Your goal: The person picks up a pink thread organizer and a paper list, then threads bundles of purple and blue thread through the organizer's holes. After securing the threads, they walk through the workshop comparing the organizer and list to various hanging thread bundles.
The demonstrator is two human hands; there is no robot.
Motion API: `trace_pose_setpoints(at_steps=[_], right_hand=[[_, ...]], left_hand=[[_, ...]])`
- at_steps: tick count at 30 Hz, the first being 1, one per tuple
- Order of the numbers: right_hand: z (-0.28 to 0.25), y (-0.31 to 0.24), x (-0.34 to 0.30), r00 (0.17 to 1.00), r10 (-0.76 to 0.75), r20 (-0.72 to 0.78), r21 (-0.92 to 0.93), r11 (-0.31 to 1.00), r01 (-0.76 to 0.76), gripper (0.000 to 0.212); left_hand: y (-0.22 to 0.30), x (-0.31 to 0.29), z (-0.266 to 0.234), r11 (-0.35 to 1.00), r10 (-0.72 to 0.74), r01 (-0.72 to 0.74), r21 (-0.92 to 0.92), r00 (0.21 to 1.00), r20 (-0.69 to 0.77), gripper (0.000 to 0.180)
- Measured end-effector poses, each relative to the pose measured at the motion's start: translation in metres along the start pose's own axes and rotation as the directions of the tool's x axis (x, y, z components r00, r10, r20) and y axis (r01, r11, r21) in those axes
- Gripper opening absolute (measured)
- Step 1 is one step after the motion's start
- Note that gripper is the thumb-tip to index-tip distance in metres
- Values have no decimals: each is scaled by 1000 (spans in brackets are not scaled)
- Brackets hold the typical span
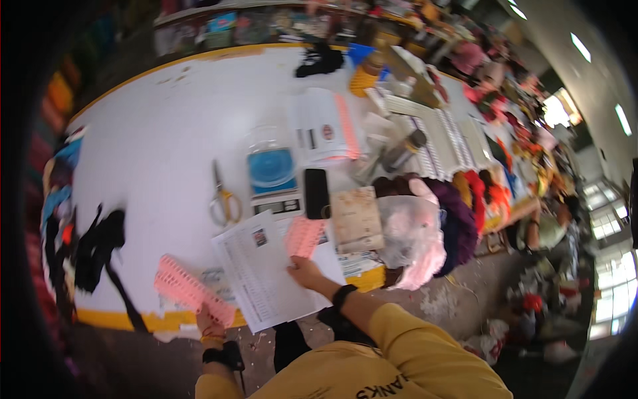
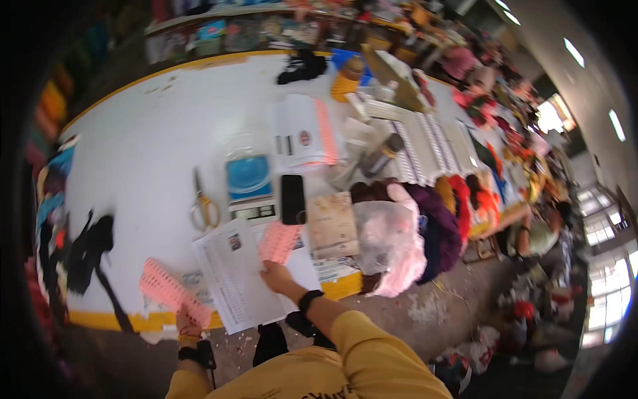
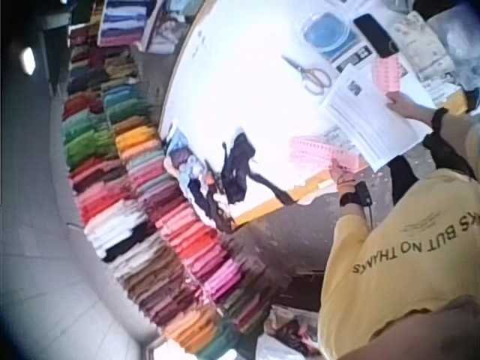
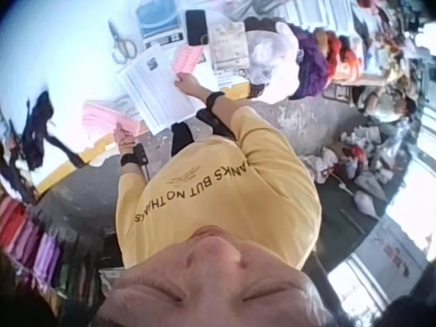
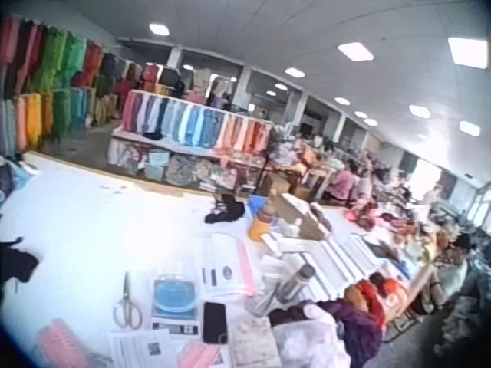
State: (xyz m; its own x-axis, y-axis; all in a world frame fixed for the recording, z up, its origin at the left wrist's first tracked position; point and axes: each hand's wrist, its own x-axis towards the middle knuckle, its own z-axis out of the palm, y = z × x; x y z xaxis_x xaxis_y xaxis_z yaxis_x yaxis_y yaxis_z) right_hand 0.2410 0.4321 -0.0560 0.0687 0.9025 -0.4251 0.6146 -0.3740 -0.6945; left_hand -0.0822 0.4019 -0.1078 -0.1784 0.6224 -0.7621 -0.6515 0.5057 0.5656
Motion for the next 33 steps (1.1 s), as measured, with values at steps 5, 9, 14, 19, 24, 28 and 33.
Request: trace_pose_setpoints(at_steps=[5, 9, 14, 19, 24, 28, 33], right_hand=[[-1, 4, 3, 986, 165, -30, 89, 983, -162, 32], [-23, 14, -3, 959, 122, -254, 130, 987, -91, 31], [-138, 23, -41, 922, 39, -385, 184, 982, 35, 26], [-315, 135, -73, 400, -94, -912, -125, 991, -52, 16], [-394, 212, -78, 488, -82, -869, -358, 785, -505, 31], [-387, 228, -62, 712, -39, -702, -640, 473, -605, 38], [-402, 240, -88, 448, 132, -884, -170, 802, -572, 45]], left_hand=[[5, 23, 11, 972, -59, 60, 227, 998, -11, 19], [9, 13, 32, 707, -74, 156, 690, 986, -146, 26], [13, 19, -3, 612, 20, 144, 777, 980, -197, 29], [-8, 11, -16, 551, 214, 25, 834, 962, -170, 26], [-32, -19, 0, 286, 464, -136, 949, 886, -13, 26], [-46, -44, 12, 311, 369, -101, 945, 929, -22, 24], [-56, -77, 38, 160, 428, -247, 956, 890, 158, 22]])
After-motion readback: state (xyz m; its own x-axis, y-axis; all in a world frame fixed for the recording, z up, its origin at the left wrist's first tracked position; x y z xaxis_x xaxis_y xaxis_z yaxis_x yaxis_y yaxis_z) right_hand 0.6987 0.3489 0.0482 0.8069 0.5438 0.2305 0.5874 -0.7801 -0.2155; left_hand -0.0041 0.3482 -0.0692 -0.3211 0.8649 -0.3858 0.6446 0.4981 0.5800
